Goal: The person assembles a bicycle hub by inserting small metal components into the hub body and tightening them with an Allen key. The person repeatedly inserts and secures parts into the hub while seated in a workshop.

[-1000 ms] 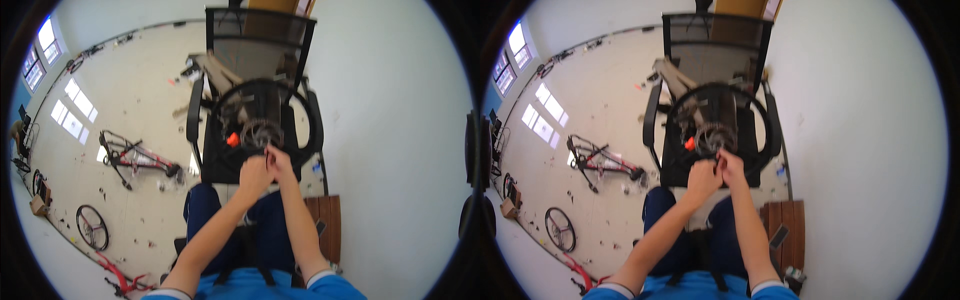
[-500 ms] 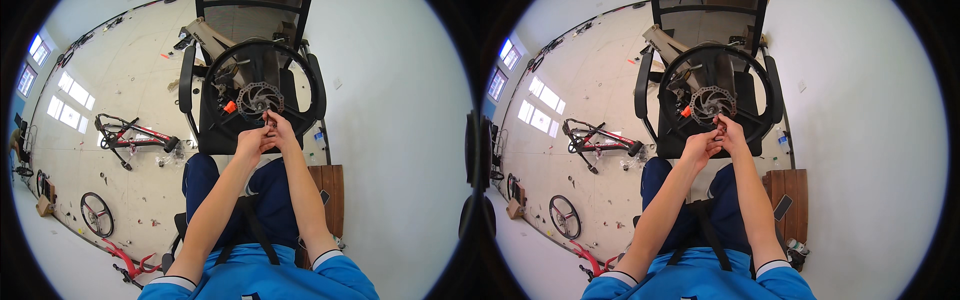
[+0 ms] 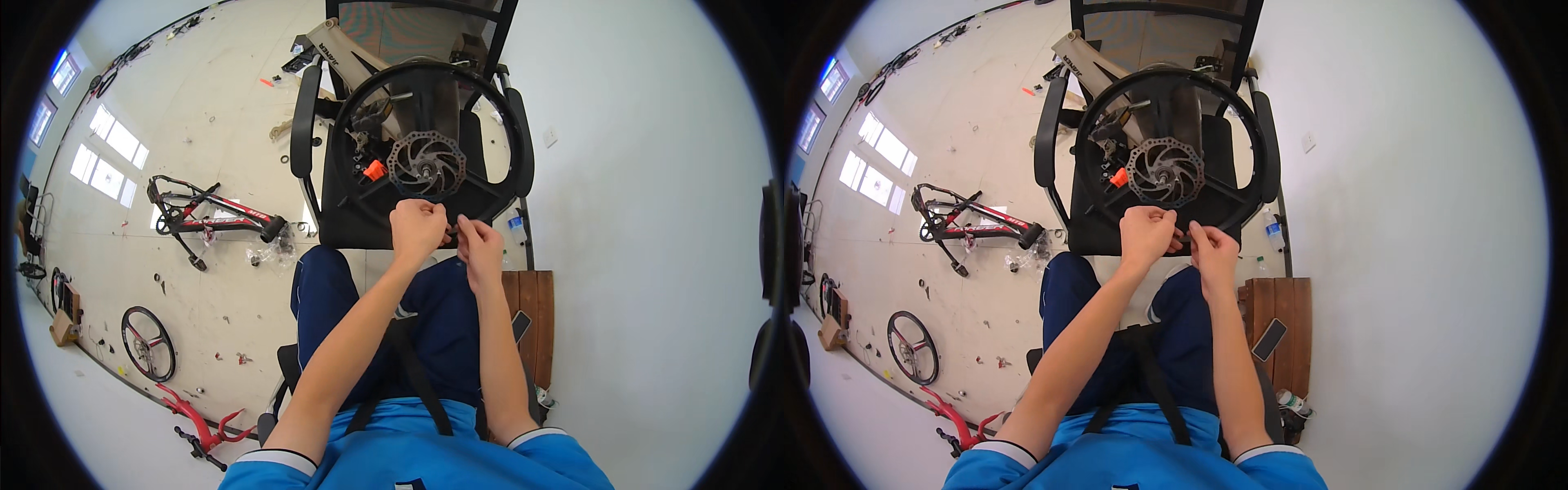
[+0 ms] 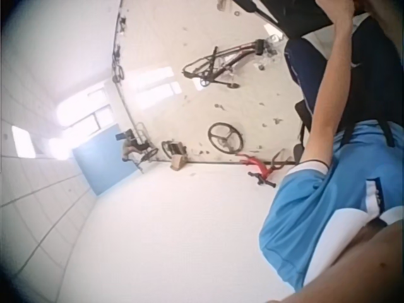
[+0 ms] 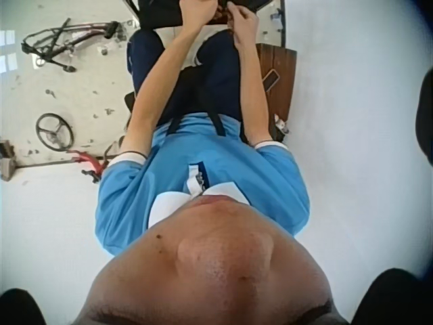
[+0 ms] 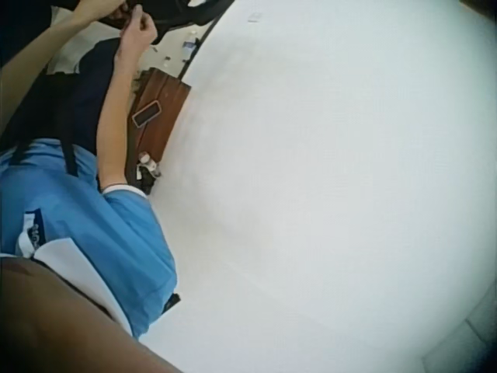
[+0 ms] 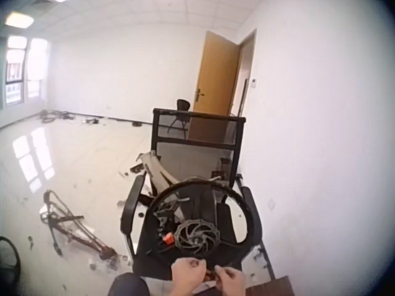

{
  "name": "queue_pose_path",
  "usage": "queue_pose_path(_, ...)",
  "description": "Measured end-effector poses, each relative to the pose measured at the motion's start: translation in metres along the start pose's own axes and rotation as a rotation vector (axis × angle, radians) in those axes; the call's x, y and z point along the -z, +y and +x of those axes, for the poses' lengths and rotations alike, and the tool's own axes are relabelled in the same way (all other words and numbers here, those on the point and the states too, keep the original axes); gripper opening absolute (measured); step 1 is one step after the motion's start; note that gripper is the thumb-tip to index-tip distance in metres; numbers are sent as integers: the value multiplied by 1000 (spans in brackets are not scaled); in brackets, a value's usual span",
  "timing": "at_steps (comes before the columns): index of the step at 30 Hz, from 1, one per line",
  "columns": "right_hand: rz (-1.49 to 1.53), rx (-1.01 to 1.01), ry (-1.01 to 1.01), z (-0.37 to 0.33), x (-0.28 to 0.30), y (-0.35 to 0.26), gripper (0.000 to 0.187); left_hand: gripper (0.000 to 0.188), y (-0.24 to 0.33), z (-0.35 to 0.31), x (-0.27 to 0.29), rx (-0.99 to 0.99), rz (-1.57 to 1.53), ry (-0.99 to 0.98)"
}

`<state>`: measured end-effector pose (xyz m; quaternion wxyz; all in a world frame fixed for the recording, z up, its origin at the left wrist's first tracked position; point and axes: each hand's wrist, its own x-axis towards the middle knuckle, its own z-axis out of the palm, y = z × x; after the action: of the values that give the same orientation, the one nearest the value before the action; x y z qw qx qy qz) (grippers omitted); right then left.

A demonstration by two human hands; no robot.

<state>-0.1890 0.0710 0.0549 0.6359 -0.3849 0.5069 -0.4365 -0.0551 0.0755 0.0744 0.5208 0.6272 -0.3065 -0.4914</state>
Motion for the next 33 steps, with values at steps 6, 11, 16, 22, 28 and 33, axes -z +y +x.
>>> queue_pose_path(6,-415,335,-28,-29,-11,4,17,21,-2,13,1,-44,121,49)
queue_pose_path(11,-800,615,59,-18,-21,1,13,21,-14,22,-3,11,120,-32)
queue_pose_path(16,-900,786,70,3,-7,17,12,21,-37,41,-10,135,-257,-235)
queue_pose_path(22,-815,626,103,-1,-16,26,16,27,-42,79,-23,201,-652,-67)
queue_pose_path(28,-626,376,78,2,-26,22,21,16,-39,87,-25,310,-727,-50)
queue_pose_path(33,-490,260,-96,18,-21,20,21,12,-45,95,-31,470,-1029,-96)
